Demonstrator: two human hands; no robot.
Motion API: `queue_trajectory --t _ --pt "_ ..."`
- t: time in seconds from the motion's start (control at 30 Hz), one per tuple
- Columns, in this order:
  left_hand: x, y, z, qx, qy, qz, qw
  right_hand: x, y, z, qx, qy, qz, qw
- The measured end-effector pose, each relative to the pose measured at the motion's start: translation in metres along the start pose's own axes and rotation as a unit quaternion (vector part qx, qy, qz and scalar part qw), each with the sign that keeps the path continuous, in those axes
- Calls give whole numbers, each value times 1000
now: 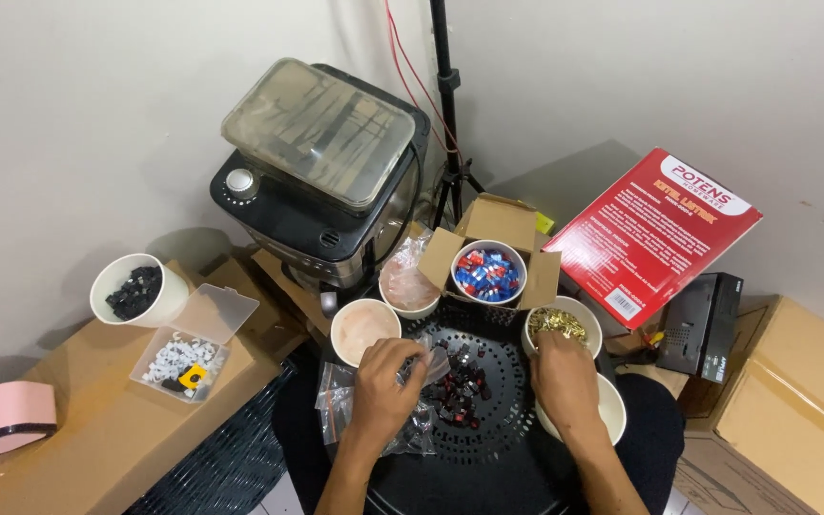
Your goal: Sorting and bagging small electronic or mechanical components from bowls into small plastic bags.
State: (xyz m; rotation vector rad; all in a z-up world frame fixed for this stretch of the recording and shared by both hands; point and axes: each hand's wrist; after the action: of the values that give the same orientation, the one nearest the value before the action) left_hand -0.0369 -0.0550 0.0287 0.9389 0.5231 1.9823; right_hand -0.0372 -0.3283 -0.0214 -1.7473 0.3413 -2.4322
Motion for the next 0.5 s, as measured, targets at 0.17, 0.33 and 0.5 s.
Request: queue_trajectory --t 0.17,0.33,0.5 --pt "2 2 2 3 -5 -2 1000 4 1 -7 -1 0 27 1000" --pt "-2 1 1 -1 -4 -6 1000 20 -6 -11 13 8 54 998" --pt "-2 3 2 -3 6 -12 1000 24 -8 -16 43 -32 52 997"
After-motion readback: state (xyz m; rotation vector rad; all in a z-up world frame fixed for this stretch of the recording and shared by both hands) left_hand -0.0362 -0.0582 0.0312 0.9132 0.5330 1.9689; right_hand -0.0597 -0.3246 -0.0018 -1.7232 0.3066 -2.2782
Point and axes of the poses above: each hand's wrist, its own z-axis towards the middle knuckle, its own x-axis out of the back of the hand, y = z × x, and after that the axes turned 14 degrees about y, right-handed
